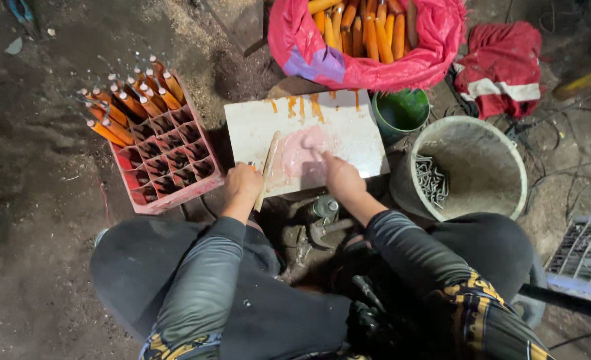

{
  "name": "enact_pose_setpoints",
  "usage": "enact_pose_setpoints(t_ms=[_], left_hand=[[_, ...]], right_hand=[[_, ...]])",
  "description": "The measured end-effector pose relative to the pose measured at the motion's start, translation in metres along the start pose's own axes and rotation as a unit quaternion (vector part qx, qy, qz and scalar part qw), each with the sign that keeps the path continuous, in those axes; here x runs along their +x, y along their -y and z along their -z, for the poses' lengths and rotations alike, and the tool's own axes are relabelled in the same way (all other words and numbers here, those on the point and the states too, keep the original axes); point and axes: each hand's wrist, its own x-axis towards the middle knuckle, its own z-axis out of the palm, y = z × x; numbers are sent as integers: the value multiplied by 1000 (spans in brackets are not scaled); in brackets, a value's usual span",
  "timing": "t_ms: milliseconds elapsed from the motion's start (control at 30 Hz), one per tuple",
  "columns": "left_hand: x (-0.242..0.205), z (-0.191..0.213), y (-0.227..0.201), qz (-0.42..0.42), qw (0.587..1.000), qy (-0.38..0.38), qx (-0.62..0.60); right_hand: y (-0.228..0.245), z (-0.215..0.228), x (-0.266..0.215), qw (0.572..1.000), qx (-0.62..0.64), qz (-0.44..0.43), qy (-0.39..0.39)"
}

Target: The person inserts metal nails into the tips of orange cylindrical objects using a hammer and a small wooden stick. They retrieve nails from a bucket, position them on the object tips, and tap them in. Finished items are placed into a red crate.

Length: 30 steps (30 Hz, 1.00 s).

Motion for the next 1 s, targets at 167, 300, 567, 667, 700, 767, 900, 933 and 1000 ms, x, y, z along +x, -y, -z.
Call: enact_pose_setpoints(t_ms=[167, 300, 567, 667, 700, 767, 900, 933, 1000], left_hand=[[-6, 18, -10, -21, 1000, 6, -8], [-8, 20, -4, 2, 1000, 18, -12], [1, 13, -2, -23, 999, 23, -17], [1, 11, -1, -28, 999, 21, -19], [0, 10, 0, -30, 999, 21, -19], [2, 11, -2, -37, 999, 21, -20], [-3, 14, 2, -10, 999, 40, -32], [0, 15, -3, 4, 998, 42, -43], [0, 15, -7, 18, 997, 38, -58]], right_hand=[[19, 4, -35, 995, -8, 86, 49], [-5, 30, -36, 998, -49, -26, 34], [10, -38, -61, 999, 10, -30, -43], [17, -49, -66, 998, 55, -16, -37], [12, -45, -65, 996, 70, 13, -53], [4, -34, -58, 988, 105, 72, -87], [-4, -26, -66, 986, 89, -98, -97], [-2, -27, -67, 986, 95, -85, -107], [7, -34, -74, 982, 117, -71, -128]])
